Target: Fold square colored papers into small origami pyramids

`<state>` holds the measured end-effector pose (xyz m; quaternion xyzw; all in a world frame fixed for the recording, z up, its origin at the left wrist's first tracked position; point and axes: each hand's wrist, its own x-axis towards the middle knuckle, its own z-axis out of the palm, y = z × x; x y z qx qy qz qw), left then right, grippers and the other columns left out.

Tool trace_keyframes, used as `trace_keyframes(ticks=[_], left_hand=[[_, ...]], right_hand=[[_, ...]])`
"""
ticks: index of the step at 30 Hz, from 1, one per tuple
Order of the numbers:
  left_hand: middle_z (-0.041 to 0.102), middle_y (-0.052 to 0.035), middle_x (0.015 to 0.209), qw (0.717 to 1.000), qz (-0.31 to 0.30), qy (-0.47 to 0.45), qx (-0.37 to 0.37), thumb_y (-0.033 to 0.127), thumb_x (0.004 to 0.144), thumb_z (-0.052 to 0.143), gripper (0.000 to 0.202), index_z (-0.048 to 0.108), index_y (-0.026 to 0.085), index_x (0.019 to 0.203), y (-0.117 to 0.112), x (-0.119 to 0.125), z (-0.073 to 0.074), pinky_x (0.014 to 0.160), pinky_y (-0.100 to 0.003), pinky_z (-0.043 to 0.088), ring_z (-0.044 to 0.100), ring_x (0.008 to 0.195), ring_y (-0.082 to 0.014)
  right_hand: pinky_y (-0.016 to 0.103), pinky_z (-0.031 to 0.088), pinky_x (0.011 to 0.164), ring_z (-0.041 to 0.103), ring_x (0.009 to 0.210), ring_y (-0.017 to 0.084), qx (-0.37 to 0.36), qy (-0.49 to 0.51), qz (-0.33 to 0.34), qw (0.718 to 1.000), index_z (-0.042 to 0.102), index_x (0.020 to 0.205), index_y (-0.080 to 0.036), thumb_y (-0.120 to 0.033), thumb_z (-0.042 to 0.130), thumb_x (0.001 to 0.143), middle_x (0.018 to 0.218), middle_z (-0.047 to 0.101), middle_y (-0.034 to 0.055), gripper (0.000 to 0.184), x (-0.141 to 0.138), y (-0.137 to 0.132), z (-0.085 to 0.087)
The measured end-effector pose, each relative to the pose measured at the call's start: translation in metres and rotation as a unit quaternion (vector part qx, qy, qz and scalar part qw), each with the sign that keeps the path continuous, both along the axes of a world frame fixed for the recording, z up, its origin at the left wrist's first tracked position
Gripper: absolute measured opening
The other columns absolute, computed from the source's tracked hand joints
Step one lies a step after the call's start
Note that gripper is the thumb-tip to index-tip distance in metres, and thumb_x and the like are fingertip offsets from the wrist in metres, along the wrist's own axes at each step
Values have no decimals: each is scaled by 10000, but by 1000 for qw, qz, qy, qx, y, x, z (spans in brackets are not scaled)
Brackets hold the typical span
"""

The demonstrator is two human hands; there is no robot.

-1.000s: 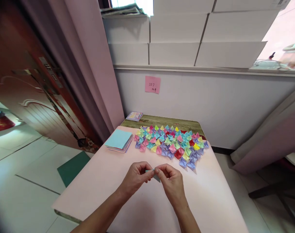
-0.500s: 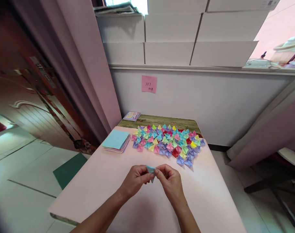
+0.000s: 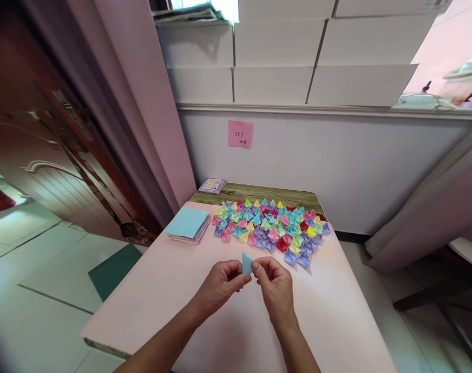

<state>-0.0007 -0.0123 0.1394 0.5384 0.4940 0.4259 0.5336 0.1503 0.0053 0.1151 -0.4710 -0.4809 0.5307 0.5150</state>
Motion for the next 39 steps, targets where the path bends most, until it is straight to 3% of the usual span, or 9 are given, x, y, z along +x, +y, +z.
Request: trace_keyframes(ticks=[4,6,17,22,25,33,39], left_hand=[[515,29,692,994,80,-59,43,302,685,769,251,586,164,787,1,0,7,605,-219,389,460,646,-102],[524,24,694,990,98,-85,59,302,711,754,222,596,160,777,3,-1,10,611,-221,394,464,644,-100],[573,-1,707,989,75,-123,33,300,735,748,202,622,143,755,3,4,13,632,-232,416,502,660,-108],[508,36,676,986,99,-130,43,290,714,764,222,599,159,785,4,4,15,614,-209,400,459,624,-86],[541,21,701,986,100,-129,41,307,725,751,222,595,159,781,4,5,15,621,-217,414,488,640,-98],[595,1,711,987,96,-122,48,305,735,739,210,593,154,743,3,8,19,651,-242,451,546,676,-121],[634,-16,702,985,109,-130,44,297,703,758,208,618,143,720,4,8,18,676,-268,481,587,685,-143]], right_hand=[[247,437,608,493,644,126,-6,41,-45,998,685,783,-181,-464,718,749,704,602,5,287,-3,-1,-3],[249,433,612,490,649,127,-5,46,-57,997,693,794,-183,-455,725,746,702,593,3,279,-4,-1,-3],[250,416,579,479,643,139,43,9,-76,996,698,789,-184,-437,710,763,664,556,-1,254,-6,-6,1],[251,415,569,481,647,143,55,-3,-95,994,695,810,-181,-445,700,772,668,556,3,267,-7,-7,3],[249,415,546,486,627,143,61,-13,-94,994,694,791,-180,-448,698,773,648,557,3,269,-8,-7,5],[270,487,635,600,720,177,100,-66,-125,985,703,826,-184,-444,691,779,776,689,39,265,-9,-13,8],[271,505,661,624,728,179,152,-109,-143,972,716,840,-183,-421,671,805,788,706,41,245,-10,-16,6]])
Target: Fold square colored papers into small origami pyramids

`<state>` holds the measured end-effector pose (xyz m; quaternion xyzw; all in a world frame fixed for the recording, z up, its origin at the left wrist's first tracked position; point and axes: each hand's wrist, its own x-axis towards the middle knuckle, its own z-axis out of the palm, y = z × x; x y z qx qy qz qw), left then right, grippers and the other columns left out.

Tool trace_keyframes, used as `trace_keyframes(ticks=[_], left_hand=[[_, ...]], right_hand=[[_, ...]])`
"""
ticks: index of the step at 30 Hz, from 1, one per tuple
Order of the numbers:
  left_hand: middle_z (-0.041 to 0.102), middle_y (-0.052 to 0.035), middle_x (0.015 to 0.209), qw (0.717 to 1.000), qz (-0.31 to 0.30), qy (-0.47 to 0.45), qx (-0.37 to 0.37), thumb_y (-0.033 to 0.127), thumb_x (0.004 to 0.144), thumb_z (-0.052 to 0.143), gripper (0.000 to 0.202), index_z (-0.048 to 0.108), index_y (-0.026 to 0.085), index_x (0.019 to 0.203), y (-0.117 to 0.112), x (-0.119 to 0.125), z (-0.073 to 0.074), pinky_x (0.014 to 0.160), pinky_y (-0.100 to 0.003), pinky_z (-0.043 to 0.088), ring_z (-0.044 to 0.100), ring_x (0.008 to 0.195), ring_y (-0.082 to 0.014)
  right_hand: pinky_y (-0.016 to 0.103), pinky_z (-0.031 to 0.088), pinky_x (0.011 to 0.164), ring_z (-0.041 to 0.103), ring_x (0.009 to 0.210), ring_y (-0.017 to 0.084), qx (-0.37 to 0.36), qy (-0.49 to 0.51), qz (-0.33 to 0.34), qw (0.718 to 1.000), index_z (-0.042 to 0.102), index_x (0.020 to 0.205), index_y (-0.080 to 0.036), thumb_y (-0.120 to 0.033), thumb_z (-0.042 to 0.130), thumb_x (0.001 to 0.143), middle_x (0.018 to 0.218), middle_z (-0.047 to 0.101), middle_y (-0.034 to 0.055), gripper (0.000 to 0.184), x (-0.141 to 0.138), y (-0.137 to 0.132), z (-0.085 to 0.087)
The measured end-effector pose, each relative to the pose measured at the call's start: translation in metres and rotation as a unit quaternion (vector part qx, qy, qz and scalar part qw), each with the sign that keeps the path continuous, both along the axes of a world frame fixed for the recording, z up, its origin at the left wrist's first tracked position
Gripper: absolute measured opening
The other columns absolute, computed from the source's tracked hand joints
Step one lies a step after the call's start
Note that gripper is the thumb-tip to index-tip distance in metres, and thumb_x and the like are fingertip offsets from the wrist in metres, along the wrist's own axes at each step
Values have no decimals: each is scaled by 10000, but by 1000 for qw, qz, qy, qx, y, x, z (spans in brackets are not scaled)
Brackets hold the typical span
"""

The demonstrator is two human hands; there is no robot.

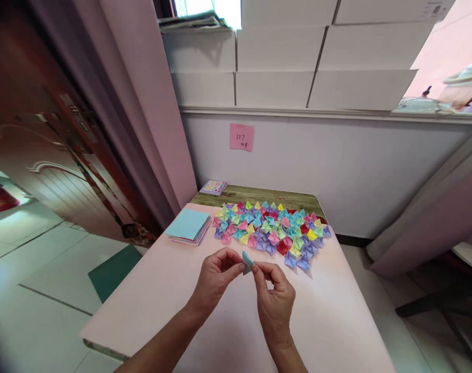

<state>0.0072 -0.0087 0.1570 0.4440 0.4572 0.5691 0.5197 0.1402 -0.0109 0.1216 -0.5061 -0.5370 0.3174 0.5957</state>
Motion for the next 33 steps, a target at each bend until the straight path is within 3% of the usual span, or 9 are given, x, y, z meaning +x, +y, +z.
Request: trace_keyframes(ticks=[7,18,28,33], left_hand=[[622,11,636,1000,15,17,-12,270,690,765,183,623,153,686,0,0,0,574,-214,444,548,585,-104],[599,12,593,998,40,37,-22,335,672,775,233,624,158,670,0,1,-1,538,-223,439,545,559,-114],[609,7,616,999,23,-5,-25,308,668,778,205,650,151,701,4,-2,-7,563,-227,421,520,577,-106],[612,9,648,999,19,-22,-29,273,677,771,184,634,154,708,4,-4,-8,584,-228,422,518,594,-103]], right_hand=[[258,483,634,601,679,157,78,-74,-8,994,705,859,-201,-341,642,853,766,684,24,153,1,-3,1],[280,502,672,633,727,168,166,-131,-10,977,678,884,-205,-214,631,860,784,687,26,54,2,-3,-5],[294,515,681,649,743,174,199,-157,-25,967,670,894,-216,-194,628,855,788,694,25,61,-1,1,-5],[291,518,705,652,756,171,253,-183,-21,950,661,959,-230,-122,655,826,812,704,23,172,-2,0,-8]])
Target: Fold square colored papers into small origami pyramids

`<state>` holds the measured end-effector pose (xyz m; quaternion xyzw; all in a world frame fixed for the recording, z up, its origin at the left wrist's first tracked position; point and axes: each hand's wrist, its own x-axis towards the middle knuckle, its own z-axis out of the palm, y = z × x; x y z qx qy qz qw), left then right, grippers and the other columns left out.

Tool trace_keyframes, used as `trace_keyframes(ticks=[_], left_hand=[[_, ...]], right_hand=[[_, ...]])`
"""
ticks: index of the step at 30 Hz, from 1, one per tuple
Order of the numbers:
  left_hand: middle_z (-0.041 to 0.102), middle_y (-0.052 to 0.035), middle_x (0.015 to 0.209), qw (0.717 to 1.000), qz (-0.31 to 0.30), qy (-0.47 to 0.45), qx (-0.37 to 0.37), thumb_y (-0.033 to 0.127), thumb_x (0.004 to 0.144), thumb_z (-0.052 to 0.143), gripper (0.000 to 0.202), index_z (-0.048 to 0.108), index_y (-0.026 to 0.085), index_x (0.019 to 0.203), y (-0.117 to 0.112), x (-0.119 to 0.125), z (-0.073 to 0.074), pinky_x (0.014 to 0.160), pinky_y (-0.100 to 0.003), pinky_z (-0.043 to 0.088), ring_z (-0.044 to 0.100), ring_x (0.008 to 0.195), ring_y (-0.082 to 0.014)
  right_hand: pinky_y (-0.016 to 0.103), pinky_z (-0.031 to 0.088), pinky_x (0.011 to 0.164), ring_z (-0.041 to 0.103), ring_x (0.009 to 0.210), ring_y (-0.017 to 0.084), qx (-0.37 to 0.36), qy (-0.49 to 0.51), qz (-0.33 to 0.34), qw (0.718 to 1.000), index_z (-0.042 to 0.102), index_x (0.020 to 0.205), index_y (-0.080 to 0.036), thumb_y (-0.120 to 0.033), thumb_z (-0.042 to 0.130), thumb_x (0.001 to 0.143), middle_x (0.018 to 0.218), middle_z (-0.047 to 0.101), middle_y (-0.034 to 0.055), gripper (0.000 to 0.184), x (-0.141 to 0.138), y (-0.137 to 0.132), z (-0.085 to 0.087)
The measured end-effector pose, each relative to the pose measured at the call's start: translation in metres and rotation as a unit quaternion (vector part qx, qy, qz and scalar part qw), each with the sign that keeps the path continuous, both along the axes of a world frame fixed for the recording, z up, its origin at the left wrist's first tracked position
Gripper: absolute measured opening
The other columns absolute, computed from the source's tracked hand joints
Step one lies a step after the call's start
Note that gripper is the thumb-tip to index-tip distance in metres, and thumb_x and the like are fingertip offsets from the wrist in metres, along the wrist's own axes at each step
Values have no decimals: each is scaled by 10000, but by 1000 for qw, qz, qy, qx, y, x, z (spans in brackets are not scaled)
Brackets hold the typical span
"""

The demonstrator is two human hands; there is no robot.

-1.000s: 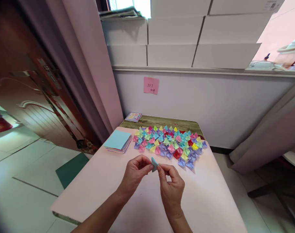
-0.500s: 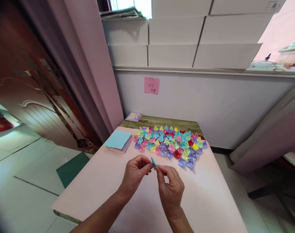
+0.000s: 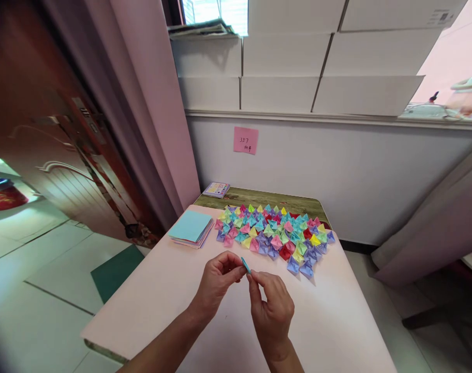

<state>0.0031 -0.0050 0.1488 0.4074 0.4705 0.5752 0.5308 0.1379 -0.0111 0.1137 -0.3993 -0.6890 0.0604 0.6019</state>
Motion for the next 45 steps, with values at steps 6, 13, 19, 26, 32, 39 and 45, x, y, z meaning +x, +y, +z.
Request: trace_keyframes(ticks=[6,13,19,26,32,39,45], left_hand=[[586,13,654,997,-54,-47,-12,244,655,802,230,595,145,678,-2,-1,1,612,-234,421,502,621,-99],[560,27,654,997,-51,-57,-12,249,629,829,261,596,141,674,-4,2,6,600,-208,397,485,625,-80],[507,58,501,977,-132,-130,-102,382,691,777,301,630,161,833,-5,3,4,421,-201,323,432,405,-67],[626,-6,619,973,-165,-129,-94,464,772,701,336,577,152,794,-4,3,2,449,-211,435,549,450,-95],[636,-17,642,962,-233,-107,-97,428,788,699,308,560,153,782,-1,-9,8,483,-208,470,581,498,-103],[645,-19,682,962,-254,-37,-98,429,776,706,304,594,148,810,1,-16,16,489,-215,480,599,512,-109],[668,-40,731,967,-246,-16,-64,381,727,763,302,609,135,811,4,-16,23,637,-269,520,641,639,-137]], right_hand=[[263,504,659,632,708,157,-84,65,-15,994,667,914,-210,-207,639,860,786,686,22,61,1,-1,0],[276,496,709,641,745,167,-97,91,-3,991,674,889,-202,-230,643,857,800,686,24,53,3,-1,1],[275,497,674,636,720,164,-86,78,-11,993,677,908,-202,-224,637,864,797,688,25,63,6,4,4],[283,511,699,633,761,161,-51,76,59,994,699,932,-231,-161,683,816,815,694,19,136,8,3,4],[255,489,610,550,626,124,-374,227,234,868,681,1046,-222,-419,595,885,699,616,1,268,19,5,20],[198,404,524,514,619,106,-471,228,309,794,661,917,-195,-457,723,775,663,587,-11,304,27,18,31],[202,422,517,567,614,116,-493,215,332,775,579,782,-191,-433,760,741,651,594,-18,305,32,26,34]])
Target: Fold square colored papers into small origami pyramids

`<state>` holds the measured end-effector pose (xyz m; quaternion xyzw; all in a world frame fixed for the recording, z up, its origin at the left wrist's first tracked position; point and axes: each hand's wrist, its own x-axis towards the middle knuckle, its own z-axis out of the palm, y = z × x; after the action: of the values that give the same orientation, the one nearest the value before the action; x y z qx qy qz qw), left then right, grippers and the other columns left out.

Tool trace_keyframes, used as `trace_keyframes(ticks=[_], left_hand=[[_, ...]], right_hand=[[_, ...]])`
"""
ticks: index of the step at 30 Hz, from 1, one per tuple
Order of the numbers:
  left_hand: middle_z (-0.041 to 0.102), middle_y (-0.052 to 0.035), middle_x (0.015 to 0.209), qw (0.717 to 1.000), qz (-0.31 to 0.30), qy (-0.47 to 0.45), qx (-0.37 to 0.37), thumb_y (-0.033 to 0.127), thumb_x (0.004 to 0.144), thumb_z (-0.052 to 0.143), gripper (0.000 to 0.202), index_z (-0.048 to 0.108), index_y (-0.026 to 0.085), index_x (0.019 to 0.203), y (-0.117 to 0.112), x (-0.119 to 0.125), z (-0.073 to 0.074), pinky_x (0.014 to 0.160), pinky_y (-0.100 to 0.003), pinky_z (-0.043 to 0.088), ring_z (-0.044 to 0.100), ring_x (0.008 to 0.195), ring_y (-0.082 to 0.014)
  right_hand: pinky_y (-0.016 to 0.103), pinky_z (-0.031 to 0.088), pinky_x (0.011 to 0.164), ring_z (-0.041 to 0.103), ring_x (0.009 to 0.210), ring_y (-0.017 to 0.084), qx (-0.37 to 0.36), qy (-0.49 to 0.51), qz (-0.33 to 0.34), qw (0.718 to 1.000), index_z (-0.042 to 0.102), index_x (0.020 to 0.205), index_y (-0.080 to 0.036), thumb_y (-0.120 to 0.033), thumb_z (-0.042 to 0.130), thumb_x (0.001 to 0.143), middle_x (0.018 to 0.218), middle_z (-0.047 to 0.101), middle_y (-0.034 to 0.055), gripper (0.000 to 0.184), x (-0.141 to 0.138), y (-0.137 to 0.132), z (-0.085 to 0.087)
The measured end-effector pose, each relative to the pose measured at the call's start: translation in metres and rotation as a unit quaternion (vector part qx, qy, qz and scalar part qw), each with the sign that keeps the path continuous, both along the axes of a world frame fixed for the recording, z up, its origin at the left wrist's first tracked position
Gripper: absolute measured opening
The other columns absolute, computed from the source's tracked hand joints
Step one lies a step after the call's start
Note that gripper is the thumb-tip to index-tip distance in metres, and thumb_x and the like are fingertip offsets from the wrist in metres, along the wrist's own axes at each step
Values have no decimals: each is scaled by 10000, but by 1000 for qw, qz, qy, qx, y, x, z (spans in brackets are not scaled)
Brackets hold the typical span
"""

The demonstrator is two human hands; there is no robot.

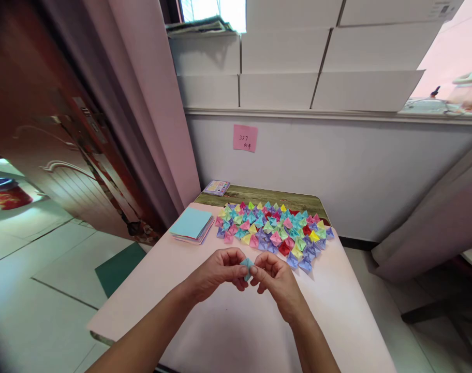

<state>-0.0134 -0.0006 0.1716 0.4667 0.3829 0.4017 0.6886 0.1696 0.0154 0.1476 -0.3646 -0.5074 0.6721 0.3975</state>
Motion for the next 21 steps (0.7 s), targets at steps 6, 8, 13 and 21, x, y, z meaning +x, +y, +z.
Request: trace_keyframes(ticks=[6,8,13,21], left_hand=[[634,1,708,997,76,-18,24,278,657,814,404,573,154,958,3,12,-2,591,-274,489,610,592,-136],[611,31,689,995,93,-19,27,246,652,813,500,533,176,1060,5,14,-3,586,-273,479,594,571,-128],[580,39,684,992,89,33,82,234,710,764,446,520,176,1079,8,18,4,617,-245,445,573,635,-116],[562,39,640,985,112,85,97,350,702,771,384,587,164,982,9,22,6,568,-219,420,537,585,-101]], right_hand=[[229,467,569,573,595,110,30,22,-82,996,549,744,-190,-420,781,716,663,599,-23,328,-8,-2,-4],[231,470,572,577,599,110,42,32,-112,992,556,803,-203,-410,786,712,695,615,-23,322,-11,-2,-5],[255,489,649,619,702,145,59,5,-84,995,622,1010,-213,-425,753,745,766,677,17,364,-8,1,-1],[273,497,622,600,642,152,85,-26,-136,987,683,771,-188,-443,753,716,671,659,12,270,-10,11,6]])
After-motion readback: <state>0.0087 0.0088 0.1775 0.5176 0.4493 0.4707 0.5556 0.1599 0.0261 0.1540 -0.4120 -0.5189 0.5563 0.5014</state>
